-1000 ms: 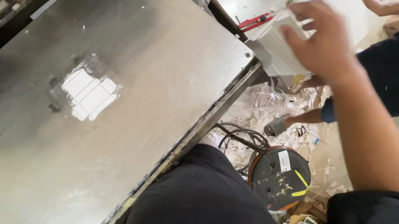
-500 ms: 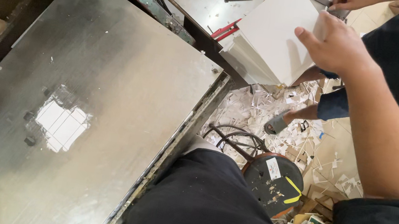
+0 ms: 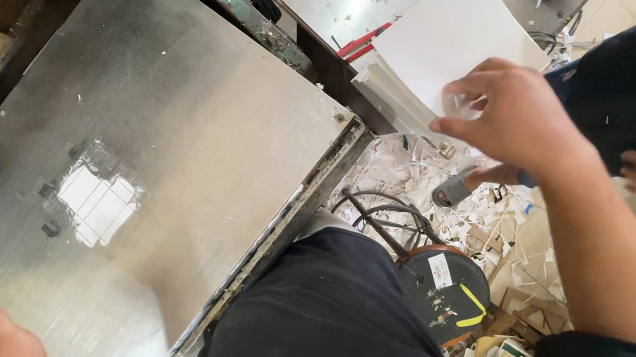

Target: The person uses a utility knife to cut along guides on a white cardboard template on a metal work surface, then folds multiple white cardstock templates by hand and stacks them in a pile.

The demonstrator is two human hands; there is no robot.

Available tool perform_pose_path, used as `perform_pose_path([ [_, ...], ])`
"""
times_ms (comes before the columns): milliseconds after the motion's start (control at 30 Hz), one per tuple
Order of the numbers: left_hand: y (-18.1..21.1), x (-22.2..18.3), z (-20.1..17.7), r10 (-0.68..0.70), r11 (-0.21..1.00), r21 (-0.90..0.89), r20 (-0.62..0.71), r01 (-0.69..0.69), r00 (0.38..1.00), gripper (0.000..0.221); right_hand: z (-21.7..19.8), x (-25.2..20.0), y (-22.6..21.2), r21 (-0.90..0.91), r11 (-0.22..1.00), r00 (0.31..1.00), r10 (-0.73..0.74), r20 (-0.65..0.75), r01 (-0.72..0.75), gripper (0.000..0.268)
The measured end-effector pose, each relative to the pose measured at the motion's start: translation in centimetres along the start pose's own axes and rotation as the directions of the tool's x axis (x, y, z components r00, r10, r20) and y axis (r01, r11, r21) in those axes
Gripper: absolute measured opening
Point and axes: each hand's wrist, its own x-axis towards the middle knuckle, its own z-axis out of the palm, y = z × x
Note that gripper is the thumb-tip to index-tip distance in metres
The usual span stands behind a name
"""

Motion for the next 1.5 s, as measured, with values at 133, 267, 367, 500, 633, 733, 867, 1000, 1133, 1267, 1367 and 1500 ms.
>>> perform_pose_path([
  [133, 4.0, 6.0, -22.5, -0.372, 0.202, -0.905, 0.283, 0.375, 0.884, 0.062, -2.5, 1.6, 0.8, 0.066, 0.998, 0.993, 0.001, 0.114, -0.008, 0.044],
  [267, 6.5, 5.7, -22.7, -0.285, 0.070, -0.970, 0.206, 0.235, 0.936, 0.056, -3.6, 1.7, 0.0, 0.112, 0.986, 0.974, 0.098, 0.204, -0.122, 0.040],
  [367, 7.6, 5.0, -21.3, -0.254, 0.051, -0.975, 0.197, 0.216, 0.947, 0.060, -3.8, 1.8, -0.3, 0.096, 0.980, 0.964, 0.152, 0.217, -0.176, 0.041],
  [500, 8.7, 5.2, -22.7, -0.172, -0.014, -0.964, 0.264, 0.265, 0.949, 0.056, -2.7, 1.1, 0.1, 0.142, 0.984, 0.979, 0.080, 0.188, -0.107, 0.037],
  [633, 9.9, 5.4, -24.6, -0.092, -0.107, -0.963, 0.259, 0.249, 0.962, 0.063, 0.8, -1.7, -0.5, -0.046, 0.986, 0.970, -0.166, -0.180, 0.160, 0.035],
  [733, 10.3, 6.0, -27.3, -0.003, -0.163, -0.953, 0.260, 0.256, 0.966, 0.053, 3.2, -4.2, -2.4, -0.181, 0.909, 0.725, -0.409, -0.554, 0.375, 0.033],
  [867, 11.3, 7.6, -28.4, 0.432, -0.619, -0.582, 0.308, 0.527, 0.848, 0.053, 8.0, -6.8, -6.0, -0.442, 0.646, 0.456, -0.758, -0.465, 0.623, 0.039],
  [1000, 11.1, 10.2, -31.5, 0.560, -0.675, -0.424, 0.237, 0.603, 0.794, 0.041, 15.1, -6.7, -9.2, -0.474, 0.348, 0.157, -0.904, -0.397, 0.809, 0.038],
  [1133, 9.2, 8.7, -28.9, 0.367, -0.580, -0.745, 0.122, 0.329, 0.922, 0.025, 16.4, -6.6, -12.8, 0.045, 0.389, 0.332, -0.714, -0.616, 0.920, 0.069],
  [1267, 7.7, 4.2, -26.1, 0.316, -0.476, -0.829, 0.148, 0.292, 0.937, 0.017, 17.3, -5.8, -15.1, 0.815, 0.349, 0.869, -0.358, -0.341, 0.463, 0.025],
  [1367, 7.3, 1.5, -23.6, 0.271, -0.495, -0.823, 0.157, 0.278, 0.950, 0.020, 20.2, -3.6, -15.3, 0.996, -0.079, 0.912, -0.403, -0.076, 0.048, 0.017],
  [1500, 4.8, 0.3, -23.0, 0.188, -0.590, -0.775, 0.141, 0.227, 0.972, 0.024, 20.4, -6.4, -19.0, 0.950, -0.116, 0.783, -0.600, 0.165, -0.289, 0.022],
])
